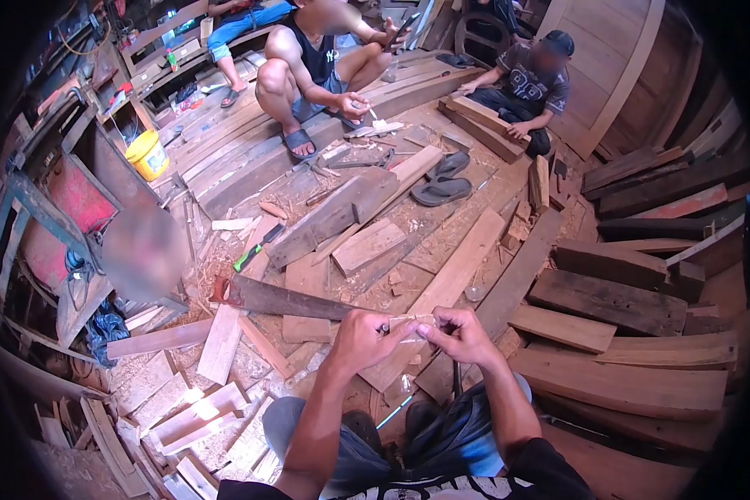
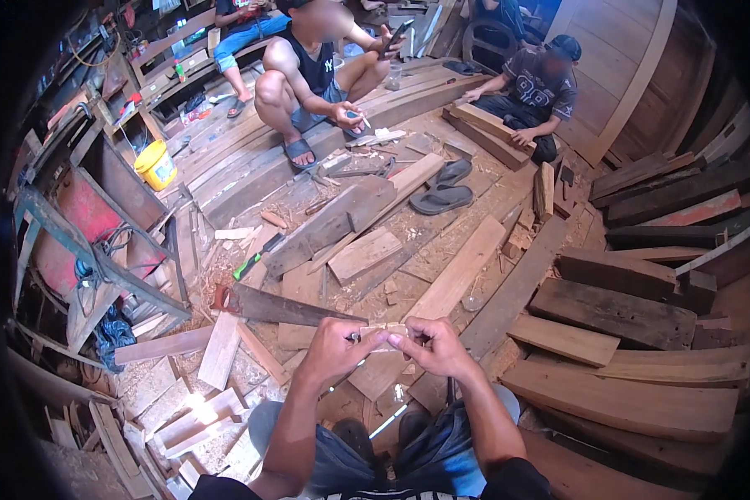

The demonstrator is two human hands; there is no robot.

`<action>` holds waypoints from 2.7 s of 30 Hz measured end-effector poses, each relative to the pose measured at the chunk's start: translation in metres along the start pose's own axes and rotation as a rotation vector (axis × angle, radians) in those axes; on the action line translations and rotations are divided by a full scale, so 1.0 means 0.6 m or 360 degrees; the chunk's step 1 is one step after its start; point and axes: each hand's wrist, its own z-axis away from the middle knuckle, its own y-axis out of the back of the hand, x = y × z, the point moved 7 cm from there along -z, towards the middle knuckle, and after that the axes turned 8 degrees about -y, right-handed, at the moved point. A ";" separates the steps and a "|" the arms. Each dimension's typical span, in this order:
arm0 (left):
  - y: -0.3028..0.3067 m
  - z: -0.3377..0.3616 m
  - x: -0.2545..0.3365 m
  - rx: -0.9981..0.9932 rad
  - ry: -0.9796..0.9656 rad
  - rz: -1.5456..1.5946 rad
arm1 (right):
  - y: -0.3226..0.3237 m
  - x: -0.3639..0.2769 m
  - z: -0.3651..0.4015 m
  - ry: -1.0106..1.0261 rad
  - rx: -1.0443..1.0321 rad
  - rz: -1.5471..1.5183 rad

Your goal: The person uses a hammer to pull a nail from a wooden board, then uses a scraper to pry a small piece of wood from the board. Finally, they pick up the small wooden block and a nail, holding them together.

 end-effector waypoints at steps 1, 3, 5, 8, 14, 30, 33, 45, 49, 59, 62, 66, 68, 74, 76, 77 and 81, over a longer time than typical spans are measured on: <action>-0.003 0.001 -0.005 -0.0015 0.0008 -0.0049 | -0.001 0.001 0.001 0.0008 0.0003 0.0004; -0.011 -0.002 -0.014 -0.0024 -0.0002 -0.0100 | 0.002 -0.002 0.000 0.0108 0.0085 0.0124; -0.015 -0.001 -0.012 0.0090 -0.0090 -0.0086 | 0.004 -0.001 0.001 0.0116 0.0116 0.0177; -0.013 -0.003 0.005 0.0271 -0.0258 -0.0152 | 0.008 -0.007 -0.002 0.0136 0.0183 0.0213; -0.027 -0.003 0.000 0.0398 -0.0361 -0.0276 | 0.015 0.002 -0.005 0.0157 0.0319 0.0427; -0.030 -0.004 -0.009 0.0378 -0.0010 0.0352 | 0.000 0.035 -0.006 -0.0123 0.0091 0.0139; -0.033 -0.002 -0.019 0.0302 0.0062 0.0516 | -0.017 0.026 -0.003 -0.0158 -0.0021 -0.0190; -0.032 -0.007 -0.011 0.0317 -0.0027 0.0472 | -0.008 0.029 -0.001 -0.0133 -0.0026 -0.0155; -0.029 -0.008 -0.002 0.0311 -0.0054 0.0428 | -0.004 0.030 -0.004 -0.0035 0.0091 -0.0037; -0.030 -0.009 0.007 0.0363 -0.0148 0.0172 | 0.009 0.006 -0.003 0.0139 0.0235 0.0190; -0.034 -0.011 0.001 0.0400 -0.0134 0.0184 | 0.008 0.006 -0.004 0.0127 0.0218 0.0206; -0.034 -0.012 -0.009 0.0439 -0.0086 0.0162 | 0.009 -0.002 -0.002 0.0099 0.0282 0.0206; -0.035 -0.012 -0.013 0.0443 -0.0105 0.0120 | 0.011 0.001 -0.002 0.0089 0.0298 0.0186; -0.031 -0.011 -0.040 0.0553 0.0031 0.0087 | 0.016 0.022 -0.006 0.0045 0.0447 0.0090; -0.027 -0.012 -0.046 0.0605 0.0137 0.0127 | 0.034 0.027 -0.010 0.0017 0.0636 0.0037; -0.021 -0.013 -0.043 0.0653 0.0159 0.0133 | 0.040 0.027 -0.008 -0.0004 0.0710 -0.0063; -0.023 -0.009 -0.063 0.0761 0.0257 0.0332 | 0.046 0.042 -0.009 -0.0034 0.0798 -0.0044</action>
